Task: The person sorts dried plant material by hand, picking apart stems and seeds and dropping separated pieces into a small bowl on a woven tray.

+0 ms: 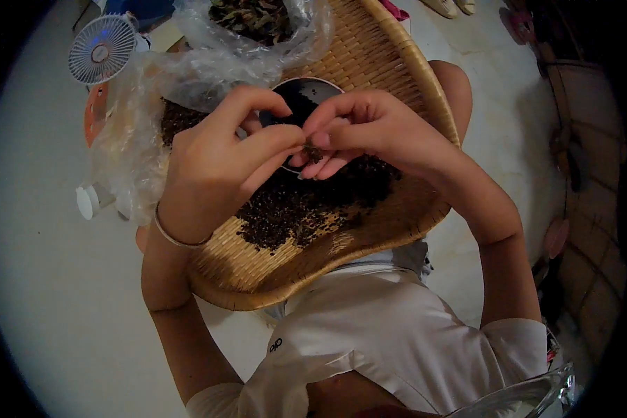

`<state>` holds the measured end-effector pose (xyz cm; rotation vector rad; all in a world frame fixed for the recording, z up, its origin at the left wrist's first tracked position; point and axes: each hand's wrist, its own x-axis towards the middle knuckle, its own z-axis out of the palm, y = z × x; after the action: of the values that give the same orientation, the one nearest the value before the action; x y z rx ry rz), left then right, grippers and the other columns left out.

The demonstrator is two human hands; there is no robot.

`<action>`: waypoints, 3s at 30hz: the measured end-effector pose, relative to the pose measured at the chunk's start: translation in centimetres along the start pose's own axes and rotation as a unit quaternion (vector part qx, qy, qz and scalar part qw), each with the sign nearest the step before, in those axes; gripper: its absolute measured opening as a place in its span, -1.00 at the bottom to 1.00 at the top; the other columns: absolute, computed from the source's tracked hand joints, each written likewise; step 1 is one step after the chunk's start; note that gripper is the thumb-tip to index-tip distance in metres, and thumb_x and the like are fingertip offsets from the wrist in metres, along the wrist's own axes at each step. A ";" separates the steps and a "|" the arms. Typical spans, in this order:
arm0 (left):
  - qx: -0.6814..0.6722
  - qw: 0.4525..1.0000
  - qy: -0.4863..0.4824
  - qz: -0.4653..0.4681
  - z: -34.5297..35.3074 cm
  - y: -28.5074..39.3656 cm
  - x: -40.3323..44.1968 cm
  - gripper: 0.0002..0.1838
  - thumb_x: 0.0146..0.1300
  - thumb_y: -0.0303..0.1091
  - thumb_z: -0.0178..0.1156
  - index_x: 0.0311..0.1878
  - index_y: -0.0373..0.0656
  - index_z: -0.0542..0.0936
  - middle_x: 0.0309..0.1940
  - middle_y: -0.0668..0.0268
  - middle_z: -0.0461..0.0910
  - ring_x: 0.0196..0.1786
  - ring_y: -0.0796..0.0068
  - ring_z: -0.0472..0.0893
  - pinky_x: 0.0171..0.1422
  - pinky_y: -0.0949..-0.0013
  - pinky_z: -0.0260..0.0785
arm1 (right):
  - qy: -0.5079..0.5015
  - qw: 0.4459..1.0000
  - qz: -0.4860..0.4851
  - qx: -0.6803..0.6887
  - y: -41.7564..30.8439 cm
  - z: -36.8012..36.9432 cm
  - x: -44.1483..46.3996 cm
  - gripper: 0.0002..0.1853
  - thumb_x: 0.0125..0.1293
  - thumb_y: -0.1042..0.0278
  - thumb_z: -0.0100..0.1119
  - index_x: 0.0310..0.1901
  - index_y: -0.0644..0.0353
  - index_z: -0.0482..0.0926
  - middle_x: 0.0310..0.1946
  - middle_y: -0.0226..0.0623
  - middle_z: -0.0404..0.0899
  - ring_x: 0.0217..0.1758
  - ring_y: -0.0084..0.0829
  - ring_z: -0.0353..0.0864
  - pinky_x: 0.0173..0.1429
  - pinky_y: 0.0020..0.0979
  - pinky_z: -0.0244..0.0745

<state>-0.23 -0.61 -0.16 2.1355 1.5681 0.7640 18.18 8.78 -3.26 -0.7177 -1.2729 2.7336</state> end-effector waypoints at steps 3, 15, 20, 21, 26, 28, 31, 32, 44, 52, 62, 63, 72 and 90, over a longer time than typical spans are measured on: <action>0.001 1.000 0.015 0.008 0.2 -0.2 0.2 -0.79 -0.17 -0.54 0.29 -0.38 -0.10 0.59 -0.28 0.34 0.47 -0.44 0.52 0.48 -0.38 0.50 0.37 | -0.003 1.000 -0.006 0.001 0.2 -0.2 0.1 -0.78 0.26 0.42 -0.01 -0.17 0.42 0.44 -0.24 -0.05 0.56 -0.22 -0.38 0.61 -0.09 -0.50 0.55; -0.223 0.966 -0.019 -0.125 0.5 -1.3 0.4 -0.88 0.01 -0.47 0.24 -0.34 -0.15 0.55 -0.31 0.45 0.44 -0.52 0.77 0.39 -0.52 0.64 0.21 | 0.000 0.999 0.002 0.052 0.0 0.0 0.1 -0.70 0.32 0.38 -0.21 -0.14 0.48 0.40 -0.24 0.07 0.53 -0.19 -0.25 0.60 -0.05 -0.39 0.54; -0.441 0.850 -0.071 -0.280 0.2 -1.5 0.1 -0.84 0.10 -0.39 0.21 -0.26 -0.19 0.51 -0.44 0.49 0.44 -0.57 0.82 0.34 -0.61 0.70 0.11 | -0.009 0.998 -0.031 0.060 0.6 0.2 0.0 -0.67 0.32 0.38 -0.21 -0.04 0.48 0.37 -0.14 0.08 0.49 -0.04 -0.15 0.54 0.09 -0.29 0.45; -0.465 0.833 -0.073 -0.292 0.2 -1.5 0.1 -0.83 0.11 -0.37 0.21 -0.24 -0.19 0.51 -0.49 0.49 0.42 -0.59 0.83 0.33 -0.62 0.71 0.09 | -0.009 0.998 -0.031 0.060 0.7 0.1 0.0 -0.67 0.32 0.38 -0.21 -0.04 0.48 0.37 -0.14 0.08 0.49 -0.04 -0.15 0.54 0.09 -0.29 0.45; -0.499 0.792 -0.082 -0.341 -0.4 -1.2 0.1 -0.84 0.11 -0.41 0.15 -0.25 -0.22 0.45 -0.44 0.43 0.41 -0.61 0.81 0.29 -0.66 0.71 0.08 | 0.014 0.977 -0.084 -0.197 0.3 0.5 -0.6 -0.71 0.25 0.46 -0.08 -0.01 0.33 0.42 -0.16 -0.25 0.52 -0.02 -0.51 0.46 0.12 -0.48 0.34; -0.512 0.784 -0.088 -0.341 -0.4 -1.4 0.1 -0.80 0.14 -0.32 0.19 -0.21 -0.19 0.50 -0.60 0.52 0.37 -0.62 0.84 0.30 -0.65 0.72 0.05 | 0.022 0.962 -0.135 -0.236 0.9 0.3 -0.4 -0.72 0.22 0.46 -0.03 -0.02 0.30 0.44 -0.16 -0.30 0.52 -0.03 -0.54 0.45 0.10 -0.48 0.34; -0.529 0.773 -0.086 -0.340 -0.3 -1.4 0.1 -0.79 0.14 -0.30 0.19 -0.20 -0.19 0.50 -0.60 0.53 0.37 -0.63 0.84 0.29 -0.65 0.73 0.04 | 0.040 0.942 -0.210 -0.260 1.2 0.3 -0.1 -0.73 0.20 0.43 0.06 -0.06 0.28 0.45 -0.19 -0.35 0.51 -0.07 -0.57 0.44 0.06 -0.49 0.35; -0.529 0.773 -0.086 -0.340 -0.3 -1.4 0.2 -0.79 0.14 -0.30 0.19 -0.20 -0.19 0.50 -0.60 0.53 0.37 -0.63 0.84 0.29 -0.65 0.73 0.04 | 0.048 0.939 -0.236 -0.244 1.2 0.3 0.0 -0.75 0.20 0.41 0.08 -0.09 0.28 0.45 -0.20 -0.35 0.51 -0.09 -0.57 0.45 0.04 -0.50 0.36; -0.494 0.791 -0.109 -0.345 -0.1 -1.4 0.4 -0.84 0.13 -0.40 0.14 -0.23 -0.20 0.45 -0.46 0.49 0.39 -0.62 0.85 0.26 -0.67 0.73 0.02 | 0.020 0.988 -0.137 -0.071 0.6 0.5 -0.5 -0.84 0.25 0.41 0.05 -0.17 0.26 0.44 -0.35 -0.37 0.51 -0.38 -0.60 0.51 -0.24 -0.56 0.48; -0.496 0.796 -0.108 -0.329 0.2 -1.4 0.2 -0.81 0.15 -0.30 0.19 -0.22 -0.17 0.48 -0.67 0.56 0.34 -0.69 0.85 0.24 -0.66 0.72 -0.02 | 0.017 0.985 -0.146 -0.085 0.7 0.5 -0.8 -0.86 0.25 0.40 0.04 -0.22 0.26 0.45 -0.38 -0.38 0.51 -0.36 -0.61 0.51 -0.24 -0.56 0.47; -0.485 0.807 -0.107 -0.320 -0.1 -1.1 0.3 -0.82 0.14 -0.31 0.19 -0.24 -0.16 0.48 -0.65 0.58 0.35 -0.68 0.87 0.24 -0.65 0.72 -0.01 | 0.060 0.966 -0.193 -0.159 0.5 0.5 -0.6 -0.81 0.22 0.46 0.05 -0.13 0.27 0.46 -0.25 -0.43 0.47 -0.17 -0.63 0.46 -0.06 -0.58 0.38; -0.482 0.806 -0.119 -0.323 -0.2 -1.2 0.3 -0.82 0.14 -0.30 0.19 -0.24 -0.16 0.48 -0.65 0.58 0.35 -0.68 0.87 0.24 -0.65 0.72 -0.01 | 0.061 0.966 -0.193 -0.159 0.5 0.5 -0.6 -0.81 0.22 0.46 0.05 -0.13 0.27 0.46 -0.25 -0.43 0.47 -0.17 -0.63 0.46 -0.06 -0.58 0.38; -0.515 0.767 -0.162 -0.346 -0.2 -1.1 0.5 -0.82 0.15 -0.30 0.17 -0.25 -0.16 0.47 -0.62 0.56 0.32 -0.63 0.86 0.24 -0.63 0.72 -0.01 | 0.037 0.979 -0.165 -0.115 0.3 0.6 -0.9 -0.82 0.22 0.44 0.08 -0.15 0.27 0.46 -0.34 -0.44 0.47 -0.32 -0.66 0.46 -0.20 -0.60 0.40; -0.514 0.773 -0.167 -0.332 -0.1 -1.4 0.4 -0.83 0.17 -0.27 0.14 -0.28 -0.17 0.47 -0.65 0.55 0.30 -0.66 0.86 0.22 -0.63 0.72 -0.03 | 0.006 0.987 -0.133 -0.090 0.1 0.2 -0.7 -0.80 0.22 0.43 0.07 -0.17 0.35 0.47 -0.35 -0.30 0.56 -0.36 -0.59 0.53 -0.20 -0.57 0.48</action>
<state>-1.26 0.17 -0.82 0.7718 1.1323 0.6781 18.73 8.36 -2.94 -0.5303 -1.5068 2.4226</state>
